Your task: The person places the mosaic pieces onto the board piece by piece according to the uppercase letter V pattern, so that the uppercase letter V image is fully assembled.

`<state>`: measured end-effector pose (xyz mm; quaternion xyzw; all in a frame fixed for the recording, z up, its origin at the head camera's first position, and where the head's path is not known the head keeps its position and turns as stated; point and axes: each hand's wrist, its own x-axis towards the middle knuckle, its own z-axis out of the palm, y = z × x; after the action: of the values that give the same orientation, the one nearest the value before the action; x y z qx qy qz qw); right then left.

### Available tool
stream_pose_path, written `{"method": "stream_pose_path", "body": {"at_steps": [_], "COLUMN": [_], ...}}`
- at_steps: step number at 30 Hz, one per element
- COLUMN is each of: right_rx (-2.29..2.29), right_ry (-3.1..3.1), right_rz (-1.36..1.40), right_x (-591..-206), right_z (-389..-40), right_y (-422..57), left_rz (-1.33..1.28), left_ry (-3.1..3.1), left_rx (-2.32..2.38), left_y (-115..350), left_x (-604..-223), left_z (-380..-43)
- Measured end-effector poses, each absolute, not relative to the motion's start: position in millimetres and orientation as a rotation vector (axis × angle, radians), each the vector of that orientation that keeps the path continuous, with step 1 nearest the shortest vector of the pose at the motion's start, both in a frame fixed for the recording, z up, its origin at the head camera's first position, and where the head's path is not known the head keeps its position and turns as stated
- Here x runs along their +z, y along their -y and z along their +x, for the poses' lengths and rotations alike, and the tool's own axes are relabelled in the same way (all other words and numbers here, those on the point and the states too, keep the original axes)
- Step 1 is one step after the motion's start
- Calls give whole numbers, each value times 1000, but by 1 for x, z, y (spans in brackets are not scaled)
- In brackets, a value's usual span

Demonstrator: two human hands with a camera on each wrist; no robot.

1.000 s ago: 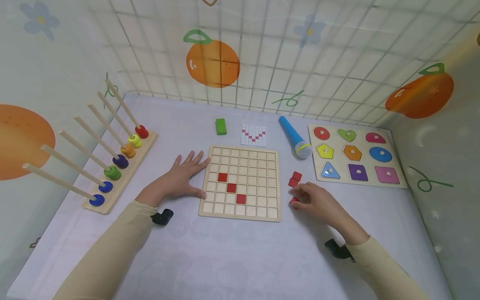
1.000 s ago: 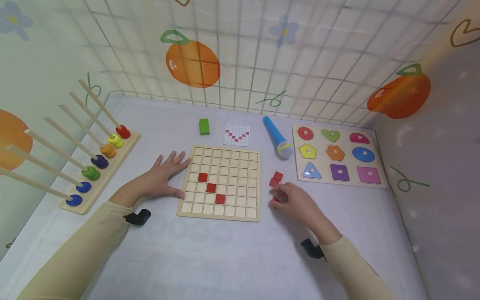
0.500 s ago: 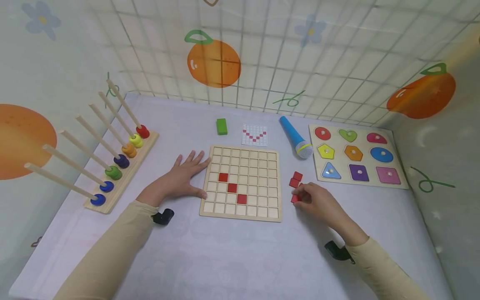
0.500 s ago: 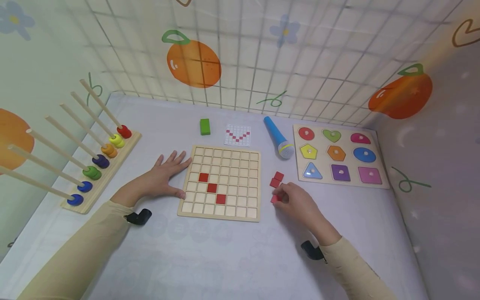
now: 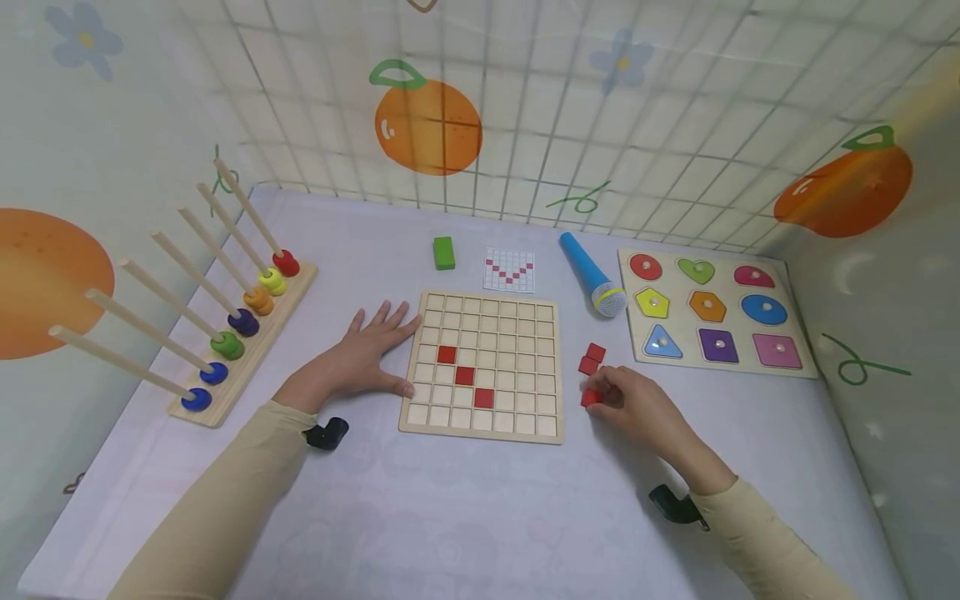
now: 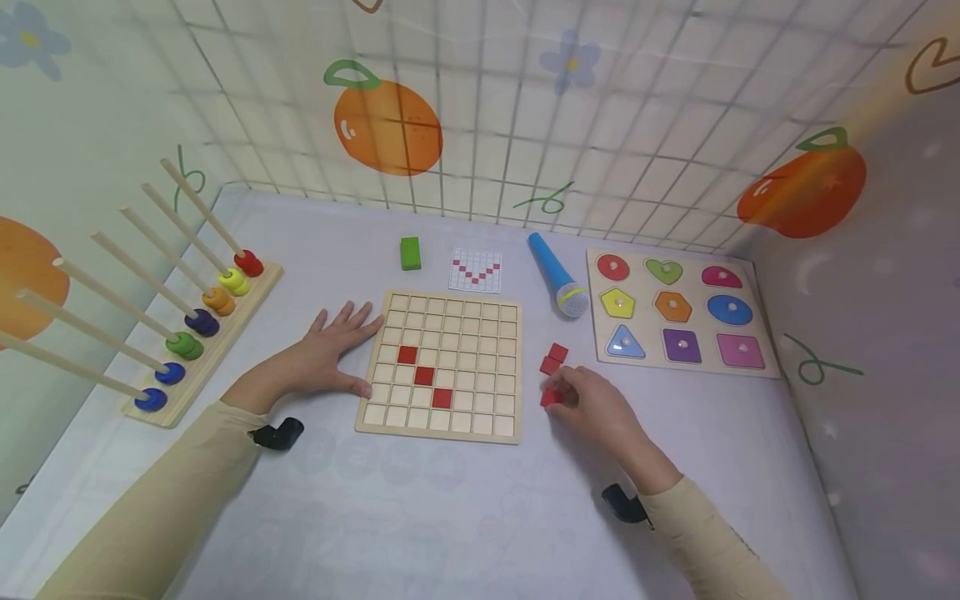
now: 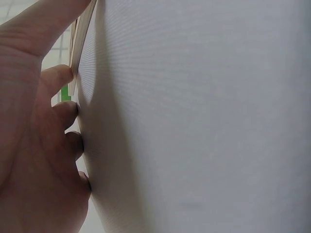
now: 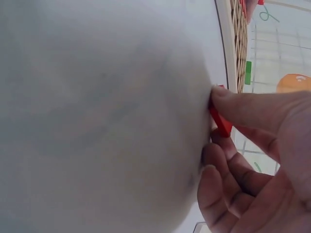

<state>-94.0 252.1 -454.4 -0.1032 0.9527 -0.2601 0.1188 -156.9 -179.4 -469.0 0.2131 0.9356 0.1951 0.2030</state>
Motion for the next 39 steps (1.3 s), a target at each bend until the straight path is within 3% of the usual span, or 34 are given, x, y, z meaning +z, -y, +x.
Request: {"method": "stream_pose_path", "body": {"at_steps": [39], "right_rx": [-927], "right_ry": [-2797], "right_rz": [-352], "right_x": [-447], "right_z": [-103], "right_y": [-239], "left_rz": [587], "left_ry": [-2604], "left_rx": [555], "left_y": [178], "left_x": [-467], "left_z": [-156]}}
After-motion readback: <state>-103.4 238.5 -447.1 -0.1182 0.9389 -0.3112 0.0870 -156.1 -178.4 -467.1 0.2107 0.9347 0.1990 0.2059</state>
